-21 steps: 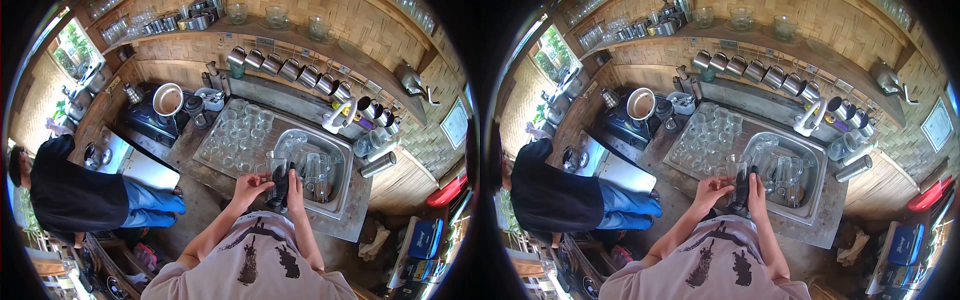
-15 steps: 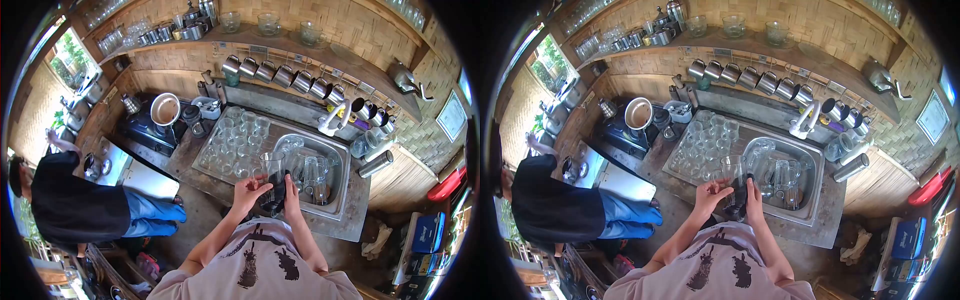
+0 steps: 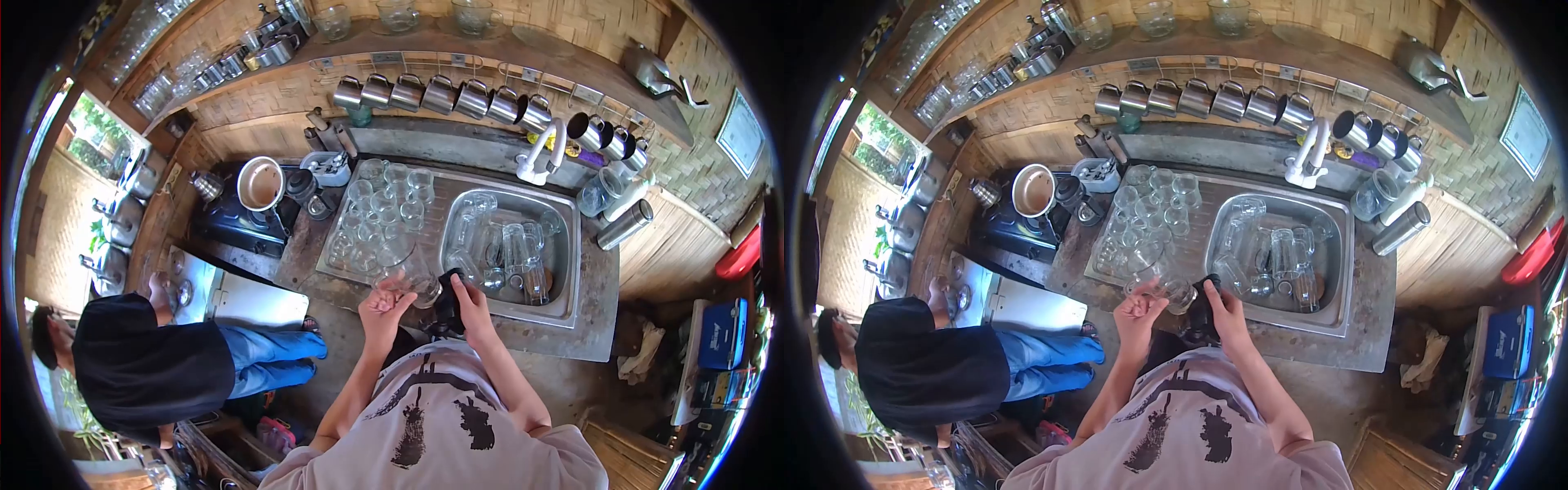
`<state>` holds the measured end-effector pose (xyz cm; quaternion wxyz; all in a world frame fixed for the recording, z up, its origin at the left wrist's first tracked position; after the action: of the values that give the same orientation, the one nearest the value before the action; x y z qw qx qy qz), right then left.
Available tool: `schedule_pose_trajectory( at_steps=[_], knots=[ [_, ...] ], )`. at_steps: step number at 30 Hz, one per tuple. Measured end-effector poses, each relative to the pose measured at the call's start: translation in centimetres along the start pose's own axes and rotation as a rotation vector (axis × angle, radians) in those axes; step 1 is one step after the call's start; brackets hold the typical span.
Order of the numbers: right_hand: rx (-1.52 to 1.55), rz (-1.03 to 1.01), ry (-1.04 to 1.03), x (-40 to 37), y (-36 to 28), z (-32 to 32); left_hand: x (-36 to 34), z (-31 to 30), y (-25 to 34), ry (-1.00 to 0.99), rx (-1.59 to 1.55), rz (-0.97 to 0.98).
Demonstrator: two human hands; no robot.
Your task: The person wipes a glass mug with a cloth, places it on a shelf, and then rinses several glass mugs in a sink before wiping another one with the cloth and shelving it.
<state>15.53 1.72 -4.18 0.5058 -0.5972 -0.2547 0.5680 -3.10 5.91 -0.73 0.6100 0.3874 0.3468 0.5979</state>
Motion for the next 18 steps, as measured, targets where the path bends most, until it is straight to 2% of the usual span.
schedule_pose_trajectory(
  at_steps=[1, 2, 4, 6, 7, 10, 14, 18],
  knots=[
    [0.002, -0.013, -0.027, 0.2, 0.3, 0.3, 0.2, -1.0, -0.5, -0.024, 0.105, 0.041],
    [0.003, -0.027, -0.058, 0.2, 0.5, 0.7, 0.1, -1.2, -1.2, -0.056, 0.074, 0.014],
    [-0.014, -0.190, -0.025, -0.8, -1.4, 1.5, 0.1, -0.3, -0.8, -0.111, 0.016, -0.030],
    [0.021, -0.324, -0.081, -1.1, -1.6, 2.1, -0.1, 0.7, -0.4, -0.079, -0.040, -0.094],
    [0.073, -0.320, -0.052, -1.1, -1.7, 1.8, -0.2, 1.3, -0.5, -0.063, -0.070, -0.126],
    [-0.038, -0.400, -0.186, -1.9, -3.7, 2.4, 0.0, 1.8, -0.8, 0.000, -0.054, -0.115],
    [0.237, -0.311, -0.103, -1.5, -3.5, 2.5, 0.3, 3.1, -0.9, -0.071, -0.187, -0.140],
    [0.245, -0.327, -0.083, -0.7, -2.8, 1.3, 1.3, 3.1, -0.5, -0.194, 0.018, -0.111]
  ],
)
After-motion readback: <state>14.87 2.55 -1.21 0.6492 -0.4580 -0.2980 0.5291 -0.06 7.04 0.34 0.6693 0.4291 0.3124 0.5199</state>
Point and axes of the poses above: each hand's wrist, its own x-axis towards the middle knuckle, its own z-axis out of the palm, y = z × x, the point moved 7 cm from there along x, towards the middle knuckle, and after that the axes turned 13 degrees about -x, right-handed, at the moved point
